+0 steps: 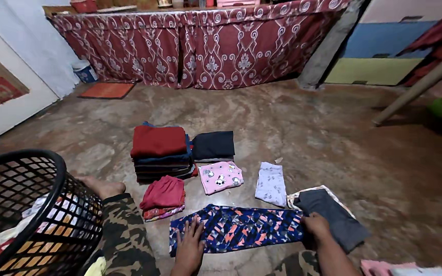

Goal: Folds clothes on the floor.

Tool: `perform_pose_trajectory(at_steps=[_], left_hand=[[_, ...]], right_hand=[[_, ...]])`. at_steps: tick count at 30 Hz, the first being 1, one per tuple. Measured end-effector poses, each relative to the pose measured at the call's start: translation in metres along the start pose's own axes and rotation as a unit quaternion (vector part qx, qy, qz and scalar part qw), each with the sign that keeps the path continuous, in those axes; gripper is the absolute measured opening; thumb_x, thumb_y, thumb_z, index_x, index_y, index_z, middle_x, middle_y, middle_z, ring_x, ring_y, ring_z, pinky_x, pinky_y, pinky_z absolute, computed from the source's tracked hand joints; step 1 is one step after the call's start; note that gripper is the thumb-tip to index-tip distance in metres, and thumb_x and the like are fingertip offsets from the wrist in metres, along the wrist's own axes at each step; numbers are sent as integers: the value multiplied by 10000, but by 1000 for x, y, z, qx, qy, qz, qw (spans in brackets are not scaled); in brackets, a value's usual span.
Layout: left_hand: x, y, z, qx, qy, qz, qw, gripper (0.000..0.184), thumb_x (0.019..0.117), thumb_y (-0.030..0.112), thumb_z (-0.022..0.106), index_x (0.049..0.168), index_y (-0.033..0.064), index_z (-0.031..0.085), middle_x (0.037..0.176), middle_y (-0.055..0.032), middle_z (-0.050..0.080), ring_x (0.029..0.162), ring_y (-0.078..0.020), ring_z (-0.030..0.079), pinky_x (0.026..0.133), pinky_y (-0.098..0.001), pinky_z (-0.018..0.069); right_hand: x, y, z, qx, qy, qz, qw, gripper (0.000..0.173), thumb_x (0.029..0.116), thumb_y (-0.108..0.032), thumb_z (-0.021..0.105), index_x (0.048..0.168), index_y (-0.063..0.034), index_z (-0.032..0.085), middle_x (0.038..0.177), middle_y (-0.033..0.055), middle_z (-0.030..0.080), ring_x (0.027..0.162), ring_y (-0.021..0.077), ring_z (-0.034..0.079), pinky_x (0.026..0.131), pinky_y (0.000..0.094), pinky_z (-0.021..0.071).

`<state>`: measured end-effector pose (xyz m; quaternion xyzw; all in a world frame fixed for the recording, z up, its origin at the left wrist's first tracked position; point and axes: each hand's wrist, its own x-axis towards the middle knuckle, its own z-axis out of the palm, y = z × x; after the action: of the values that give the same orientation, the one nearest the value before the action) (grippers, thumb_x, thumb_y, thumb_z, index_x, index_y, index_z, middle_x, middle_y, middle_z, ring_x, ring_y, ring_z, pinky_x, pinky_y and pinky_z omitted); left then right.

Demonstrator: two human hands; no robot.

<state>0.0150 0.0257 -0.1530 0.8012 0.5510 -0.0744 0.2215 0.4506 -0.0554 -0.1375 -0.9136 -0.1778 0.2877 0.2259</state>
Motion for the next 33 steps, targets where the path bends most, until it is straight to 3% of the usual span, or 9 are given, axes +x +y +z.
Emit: perform_pose_trajectory(at_steps=[7, 10, 14, 16, 19, 23, 27, 30, 33], left_hand=[[1, 6, -7, -92, 54, 16, 994, 545, 1054, 328, 490, 1569, 162, 426, 1683, -59, 280, 1571, -309, 183, 1238, -651, 66], [4, 12, -3, -242, 101, 46, 964, 472, 1054, 226, 506, 1484, 31, 508, 1594, -177, 409, 1486, -326, 381, 1229, -515, 288], [4, 50, 1, -589, 50, -48, 805, 439, 1122, 230, 324, 1443, -34, 466, 1306, -212, 617, 1039, -259, 687, 886, -420, 572], [5, 66, 10, -675, -16, -79, 734, 508, 1135, 303, 222, 1504, -4, 388, 1335, -228, 605, 1072, -296, 686, 916, -449, 563], [9, 77, 23, -702, -58, -105, 702, 532, 1135, 370, 220, 1547, 62, 358, 1395, -219, 583, 1149, -309, 665, 975, -454, 537], [16, 88, 21, -678, -66, -102, 725, 472, 1123, 280, 364, 1542, 64, 370, 1397, -216, 562, 1122, -284, 653, 944, -433, 534], [28, 109, 8, -546, -72, -115, 826, 449, 1080, 222, 511, 1489, 43, 459, 1181, -189, 638, 891, -236, 646, 784, -406, 544], [39, 123, 10, -404, -65, -126, 904, 540, 1021, 289, 620, 1478, 37, 481, 1207, -233, 678, 1090, -353, 681, 975, -536, 533], [39, 134, 15, -314, -64, -132, 938, 584, 960, 163, 642, 1507, 89, 447, 1218, -231, 680, 1136, -386, 672, 981, -581, 529]], right_hand=[[-70, -41, 8, 126, 8, -213, 969, 777, 820, 0, 778, 1501, -18, 404, 1088, 270, 654, 920, 410, 667, 802, 583, 557], [-108, -55, 39, 115, -59, -283, 950, 768, 832, 4, 744, 1519, -30, 404, 1092, 242, 663, 925, 355, 676, 819, 531, 567], [-134, -67, 82, 79, -139, -304, 939, 698, 868, -42, 707, 1512, -59, 438, 1102, 213, 679, 954, 360, 683, 864, 554, 563], [-140, -69, 96, 41, -182, -303, 935, 702, 929, -180, 718, 1549, -105, 397, 1120, 173, 672, 911, 309, 681, 853, 509, 567], [-140, -65, 102, 2, -202, -283, 938, 601, 974, -209, 658, 1533, -130, 452, 1136, 158, 679, 924, 295, 682, 875, 499, 559], [-119, -55, 87, 25, -162, -226, 960, 420, 992, -156, 617, 1399, -63, 580, 1057, 169, 706, 935, 319, 694, 877, 534, 557], [-100, -53, 81, 38, -122, -172, 977, 367, 986, -131, 629, 1340, -34, 623, 1142, 191, 697, 1059, 349, 669, 954, 551, 516], [-93, -51, 87, 13, -82, -154, 985, 440, 935, -145, 688, 1359, -50, 620, 1386, 218, 577, 1297, 410, 531, 1077, 583, 432], [-89, -46, 90, -22, -31, -91, 995, 645, 882, -208, 749, 1469, -82, 515, 1509, 225, 466, 1372, 455, 457, 1049, 634, 442]])
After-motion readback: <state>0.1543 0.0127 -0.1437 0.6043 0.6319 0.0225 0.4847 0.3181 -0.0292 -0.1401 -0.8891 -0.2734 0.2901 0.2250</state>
